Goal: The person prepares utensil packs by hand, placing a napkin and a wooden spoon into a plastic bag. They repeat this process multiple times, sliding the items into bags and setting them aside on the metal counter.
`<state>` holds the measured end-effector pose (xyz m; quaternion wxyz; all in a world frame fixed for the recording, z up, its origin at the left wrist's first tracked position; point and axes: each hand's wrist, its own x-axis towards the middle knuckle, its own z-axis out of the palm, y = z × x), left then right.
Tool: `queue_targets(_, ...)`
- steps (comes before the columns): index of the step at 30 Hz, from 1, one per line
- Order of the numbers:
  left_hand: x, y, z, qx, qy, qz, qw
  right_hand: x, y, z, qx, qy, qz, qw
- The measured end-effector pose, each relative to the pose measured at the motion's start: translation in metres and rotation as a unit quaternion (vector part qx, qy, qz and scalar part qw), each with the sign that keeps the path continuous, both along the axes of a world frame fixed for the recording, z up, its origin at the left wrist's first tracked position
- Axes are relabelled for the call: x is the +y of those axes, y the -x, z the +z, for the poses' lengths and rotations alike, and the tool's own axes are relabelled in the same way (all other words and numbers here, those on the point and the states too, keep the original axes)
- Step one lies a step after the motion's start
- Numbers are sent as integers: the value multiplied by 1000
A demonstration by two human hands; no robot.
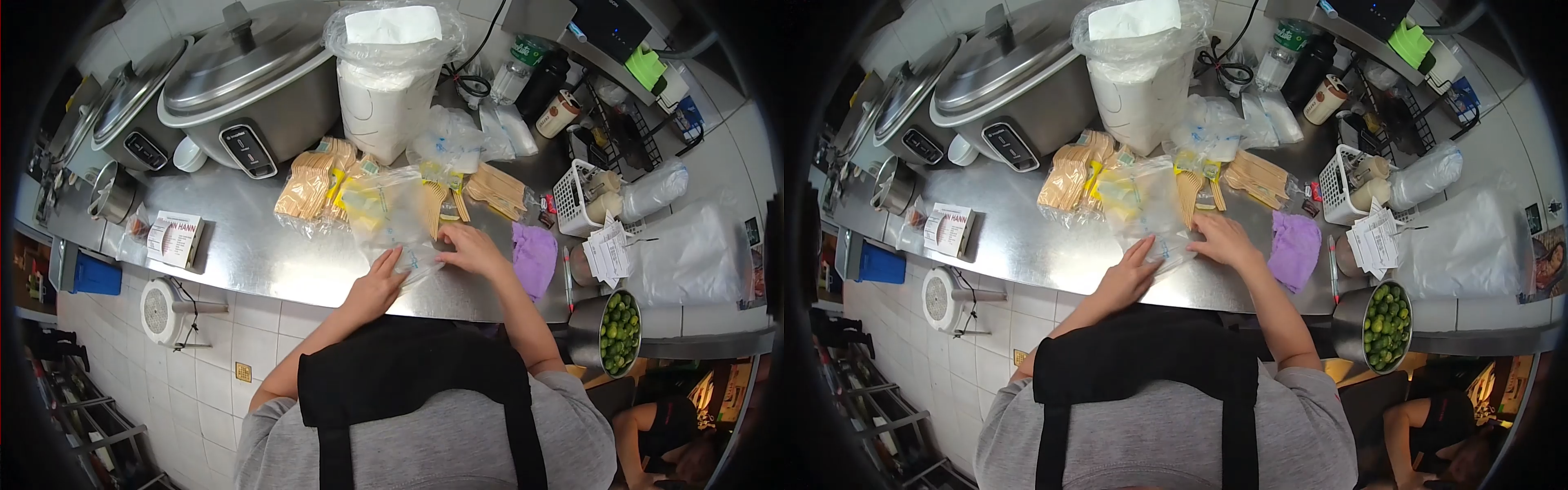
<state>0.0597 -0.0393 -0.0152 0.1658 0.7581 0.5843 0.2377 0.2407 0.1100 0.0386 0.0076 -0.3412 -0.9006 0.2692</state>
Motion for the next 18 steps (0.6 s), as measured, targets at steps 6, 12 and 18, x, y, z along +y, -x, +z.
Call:
queue_targets(6,0,23,180,-4,-113,-77,991,23,-1,19,-38,-14,-20,999)
queue_targets(12,-75,-48,304,46,-291,62,953,26,16,23,71,-49,-54,995)
queue_targets(18,-43,-35,305,44,-238,-66,968,41,44,73,214,-128,-84,965)
